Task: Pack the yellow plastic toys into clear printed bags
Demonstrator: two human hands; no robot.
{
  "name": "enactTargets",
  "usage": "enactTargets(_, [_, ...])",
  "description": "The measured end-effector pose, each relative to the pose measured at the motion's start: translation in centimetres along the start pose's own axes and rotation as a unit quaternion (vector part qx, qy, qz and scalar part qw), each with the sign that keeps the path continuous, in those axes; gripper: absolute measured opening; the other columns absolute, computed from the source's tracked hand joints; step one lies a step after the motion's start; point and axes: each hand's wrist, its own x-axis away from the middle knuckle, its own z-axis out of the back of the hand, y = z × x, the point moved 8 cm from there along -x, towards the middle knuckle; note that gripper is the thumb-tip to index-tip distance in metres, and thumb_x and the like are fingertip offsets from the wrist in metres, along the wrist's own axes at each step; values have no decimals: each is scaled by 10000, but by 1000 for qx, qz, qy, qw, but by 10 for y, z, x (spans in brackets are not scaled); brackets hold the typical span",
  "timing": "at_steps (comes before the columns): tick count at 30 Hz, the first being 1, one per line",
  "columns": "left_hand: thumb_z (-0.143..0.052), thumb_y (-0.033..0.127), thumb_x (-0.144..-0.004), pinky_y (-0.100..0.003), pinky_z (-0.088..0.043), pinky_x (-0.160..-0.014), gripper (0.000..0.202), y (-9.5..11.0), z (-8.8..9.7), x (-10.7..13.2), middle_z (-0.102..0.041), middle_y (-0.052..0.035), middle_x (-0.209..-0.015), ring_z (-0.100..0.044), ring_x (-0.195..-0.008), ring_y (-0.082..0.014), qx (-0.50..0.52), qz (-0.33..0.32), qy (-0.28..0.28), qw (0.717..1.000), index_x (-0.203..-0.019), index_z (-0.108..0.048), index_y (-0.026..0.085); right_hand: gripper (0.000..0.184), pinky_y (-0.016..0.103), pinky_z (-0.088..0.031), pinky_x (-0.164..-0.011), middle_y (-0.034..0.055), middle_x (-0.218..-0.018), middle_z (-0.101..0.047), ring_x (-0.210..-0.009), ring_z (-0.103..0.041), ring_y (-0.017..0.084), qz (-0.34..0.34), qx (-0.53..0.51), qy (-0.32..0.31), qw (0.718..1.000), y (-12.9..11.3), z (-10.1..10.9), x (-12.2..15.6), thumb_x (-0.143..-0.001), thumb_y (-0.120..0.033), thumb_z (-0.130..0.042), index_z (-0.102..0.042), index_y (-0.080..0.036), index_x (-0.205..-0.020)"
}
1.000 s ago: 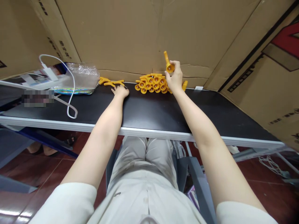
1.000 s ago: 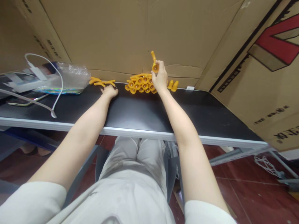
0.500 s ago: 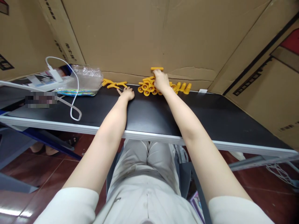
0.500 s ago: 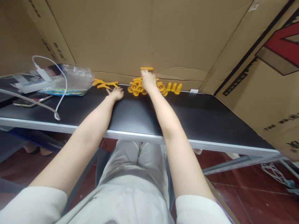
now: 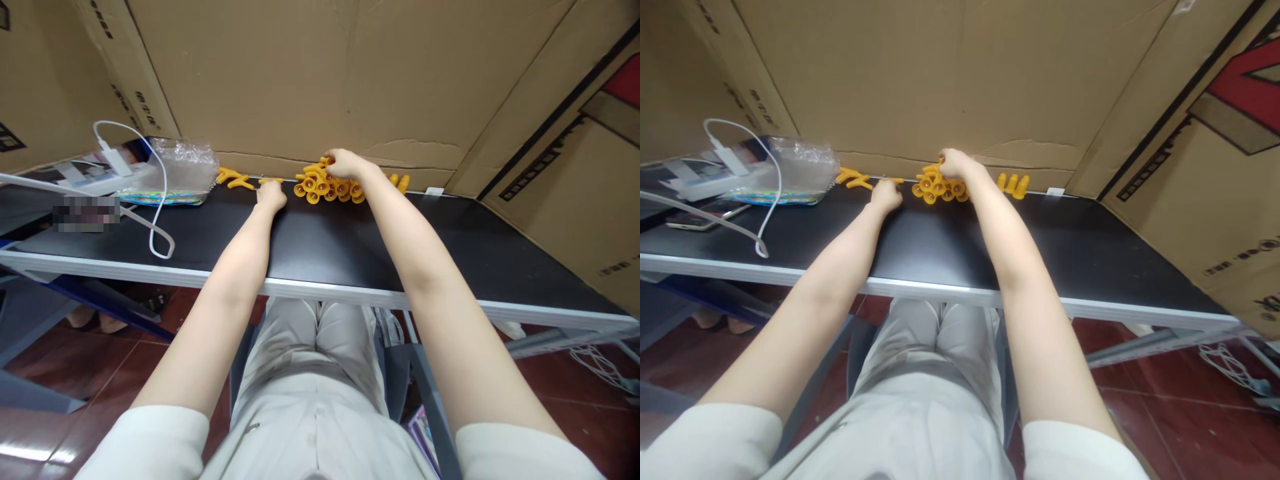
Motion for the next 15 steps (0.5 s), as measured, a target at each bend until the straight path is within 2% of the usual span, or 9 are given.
enactTargets(2, [-433, 131, -997, -389, -491, -1193, 517, 2, 2, 1, -700, -224, -1454, -634, -1415, -339, 10, 2, 5, 1000, -1427, -713, 67, 522, 528, -482, -1245, 123, -1479, -706, -1376, -667, 349, -16, -13, -26, 999, 13, 9, -5, -853, -191, -751, -737, -193, -1375])
enactTargets(4, [-430, 145, -1001, -392, -507, -1171, 512, 3, 6, 2, -711, -226, -1434, -653, -1389, -348, 22, 9, 17, 1000, -1413, -727, 77, 507, 531, -465, -1261, 136, -1493, -696, -1409, -650, 351, -32, -22, -5, 999, 27, 28, -5, -885, -163, -711, -727, -163, -1391])
enactTargets(7, [-418, 151, -1000, -409, -520, -1157, 526, 5, 11, 6, -702, -232, -1443, -670, -1360, -362, 38, 25, 33, 998, -1421, -725, 82, 441, 552, -450, -1269, 147, -1445, -724, -1416, -649, 361, -83, 7, 30, 996, 57, 54, 10, -925, -98, -635, -744, -122, -1351])
enactTargets(9, [-414, 160, -999, -426, -522, -1156, 531, 6, 14, 8, -699, -241, -1443, -672, -1354, -374, 46, 32, 43, 998, -1423, -720, 70, 409, 524, -460, -1260, 185, -1451, -714, -1417, -649, 358, -132, 46, 27, 990, 81, 63, 26, -976, -85, -571, -743, -67, -1346])
enactTargets(12, [-420, 164, -988, -437, -518, -1162, 524, 7, 16, 7, -716, -228, -1421, -671, -1352, -373, 60, 27, 58, 996, -1403, -732, 89, 457, 558, -448, -1251, 240, -1557, -619, -1487, -583, 376, -230, 86, 6, 969, 118, 62, 54, -1082, -188, -471, -670, -63, -1475])
enactTargets(15, [-415, 153, -980, -415, -483, -1199, 531, 8, 17, 4, -723, -207, -1415, -656, -1368, -343, 87, 9, 76, 993, -1411, -722, 106, 511, 639, -367, -1283, 205, -1648, -540, -1552, -506, 382, -286, 103, -10, 953, 142, 50, 74, -1106, -258, -449, -591, -156, -1585])
